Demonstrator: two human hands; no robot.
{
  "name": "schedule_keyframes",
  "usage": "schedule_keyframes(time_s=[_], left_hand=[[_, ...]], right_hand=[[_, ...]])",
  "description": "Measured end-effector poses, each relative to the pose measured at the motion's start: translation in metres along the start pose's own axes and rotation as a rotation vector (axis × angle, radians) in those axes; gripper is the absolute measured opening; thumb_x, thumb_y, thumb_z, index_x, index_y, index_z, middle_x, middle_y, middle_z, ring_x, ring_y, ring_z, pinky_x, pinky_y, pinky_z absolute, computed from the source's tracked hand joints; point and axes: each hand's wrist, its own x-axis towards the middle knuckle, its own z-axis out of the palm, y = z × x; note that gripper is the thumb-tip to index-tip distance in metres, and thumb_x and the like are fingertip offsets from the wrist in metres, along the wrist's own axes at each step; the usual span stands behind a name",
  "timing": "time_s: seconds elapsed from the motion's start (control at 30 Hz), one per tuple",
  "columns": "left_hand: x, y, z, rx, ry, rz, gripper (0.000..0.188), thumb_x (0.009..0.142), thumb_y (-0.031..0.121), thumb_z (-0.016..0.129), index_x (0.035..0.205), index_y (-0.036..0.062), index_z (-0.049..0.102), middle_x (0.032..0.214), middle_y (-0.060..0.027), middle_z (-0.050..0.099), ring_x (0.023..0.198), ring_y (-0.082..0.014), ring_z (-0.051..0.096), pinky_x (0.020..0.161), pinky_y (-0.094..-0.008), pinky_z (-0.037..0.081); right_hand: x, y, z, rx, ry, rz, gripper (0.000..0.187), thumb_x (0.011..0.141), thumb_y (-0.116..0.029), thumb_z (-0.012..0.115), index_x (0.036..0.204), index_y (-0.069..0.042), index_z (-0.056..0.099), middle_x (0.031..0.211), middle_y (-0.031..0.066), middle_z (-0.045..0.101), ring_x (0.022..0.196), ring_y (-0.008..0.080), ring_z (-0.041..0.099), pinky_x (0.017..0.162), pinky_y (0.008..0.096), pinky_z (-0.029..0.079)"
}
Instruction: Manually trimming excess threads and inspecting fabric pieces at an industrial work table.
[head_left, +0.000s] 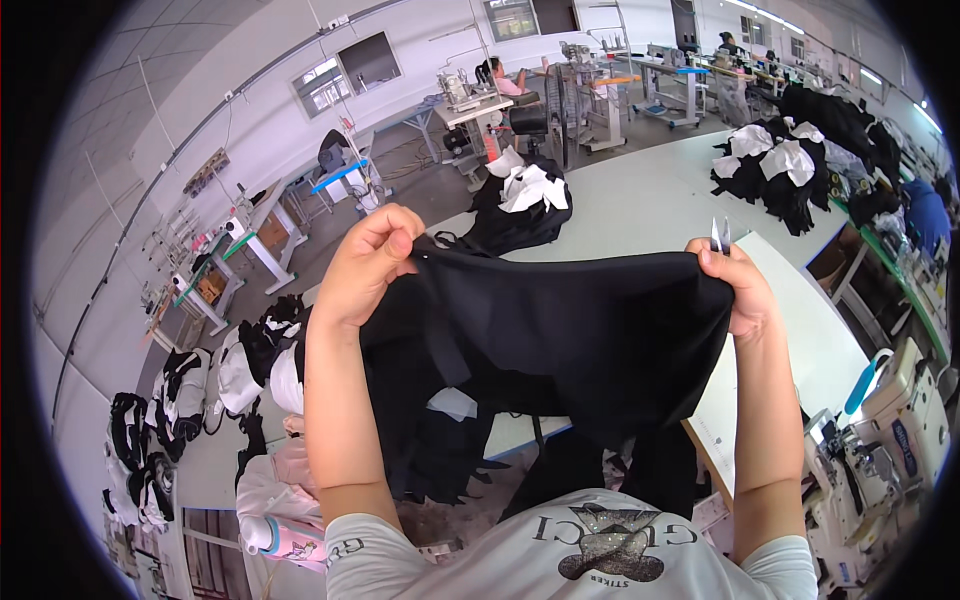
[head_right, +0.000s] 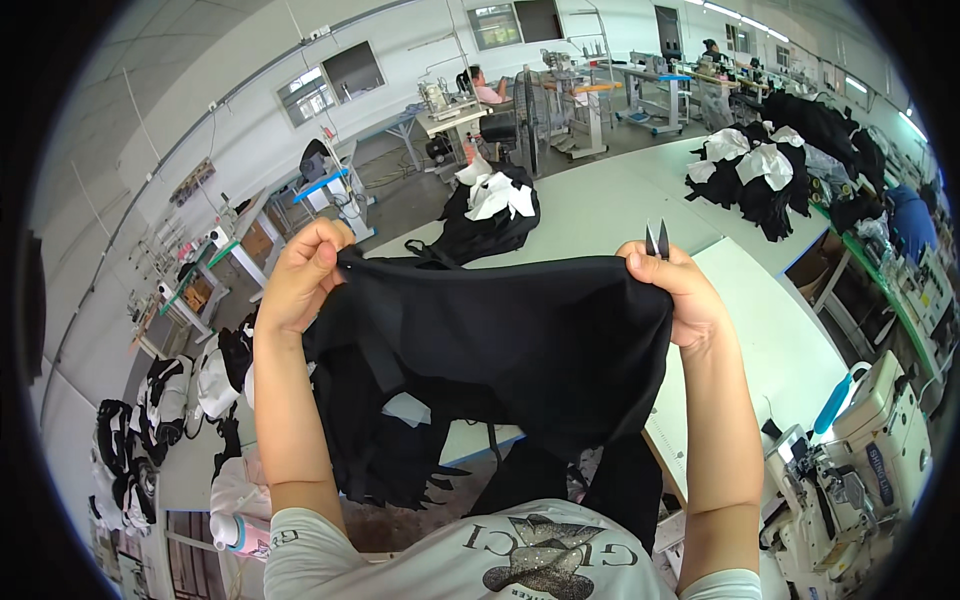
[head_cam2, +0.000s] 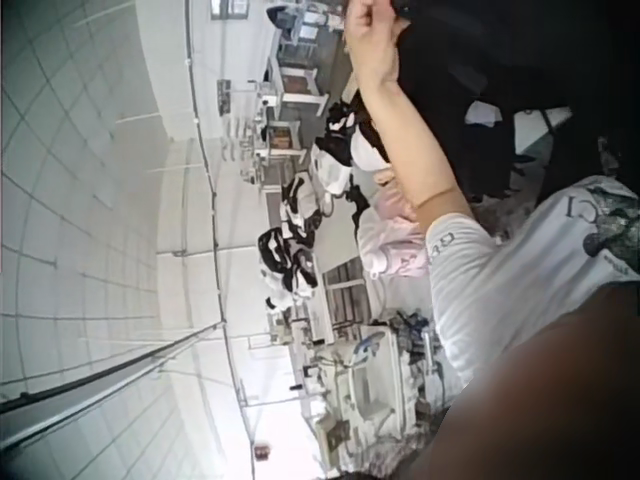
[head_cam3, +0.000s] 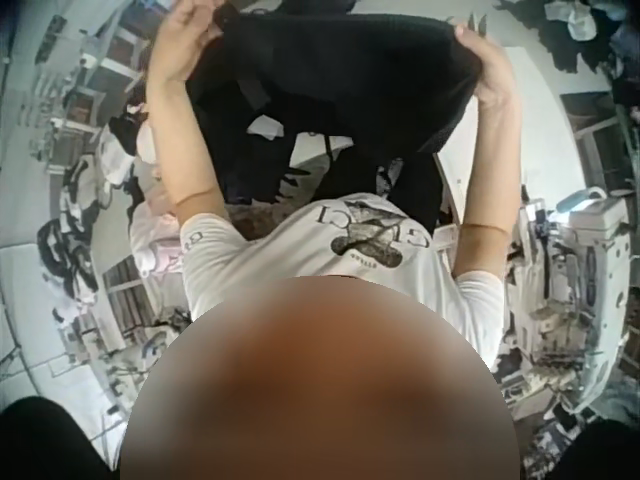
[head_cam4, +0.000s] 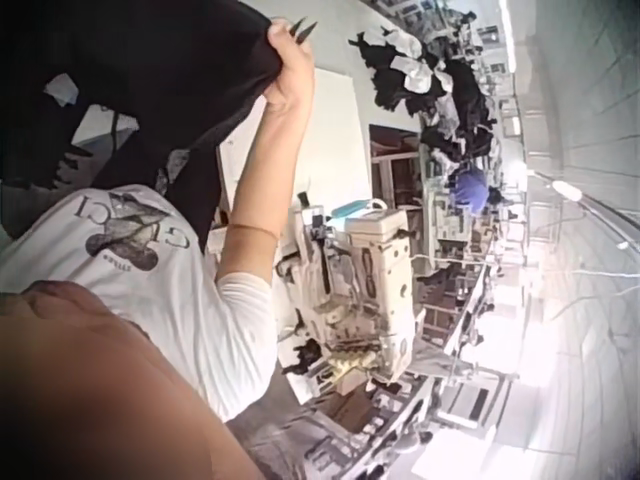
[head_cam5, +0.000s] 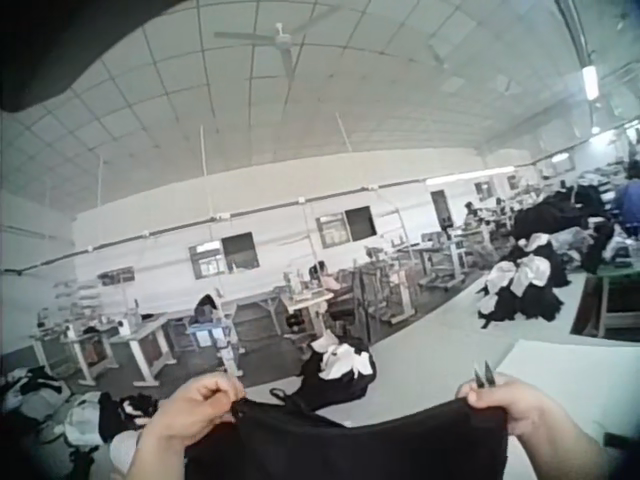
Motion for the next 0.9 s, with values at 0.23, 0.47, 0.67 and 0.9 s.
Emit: schedule_keyframes(time_s=[0.23,0.47,0.67,0.9], left_hand=[[0.010,-0.023,0.015,0.302,-0.004,-0.136,0.024,0.095,0.029,0.054,0.096,0.0055,0.053,0.105,-0.0059,0.064,0.094,-0.0127,0.056,0.083,-0.0272,0.045],[0.000,-0.010,0.158,0.184,-0.326,-0.115,0.030,0.089,0.027,0.063,0.100,0.0008,0.054,0.076,-0.0052,0.057,0.070,-0.0136,0.055,0.068,-0.0284,0.045],[0.010,-0.008,0.134,-0.010,-0.281,-0.148,0.011,0.090,0.013,0.061,0.086,0.0025,0.058,0.076,0.0050,0.054,0.071,-0.0031,0.048,0.064,-0.0215,0.040],[-0.002,0.006,0.089,0.105,-0.084,-0.012,0.018,0.086,0.017,0.068,0.088,0.0003,0.060,0.079,0.0026,0.055,0.074,-0.0054,0.048,0.070,-0.0212,0.040]], right_hand=[[0.000,-0.003,0.004,0.108,-0.110,0.106,0.025,0.083,-0.018,0.069,0.093,0.003,0.060,0.082,0.0072,0.064,0.070,0.0138,0.063,0.064,0.0248,0.052],[0.012,0.004,0.040,-0.164,-0.184,0.215,0.032,0.072,-0.022,0.080,0.092,-0.002,0.064,0.078,-0.0008,0.061,0.067,0.0076,0.054,0.063,0.0185,0.039],[-0.002,-0.009,0.021,-0.309,-0.323,0.210,0.023,0.070,-0.008,0.074,0.087,0.000,0.061,0.067,-0.0071,0.052,0.060,0.0033,0.044,0.057,0.0194,0.033],[-0.015,-0.017,-0.007,-0.434,-0.372,0.134,0.021,0.065,-0.006,0.070,0.079,-0.002,0.055,0.066,-0.0072,0.041,0.059,0.0047,0.036,0.053,0.0213,0.028]])
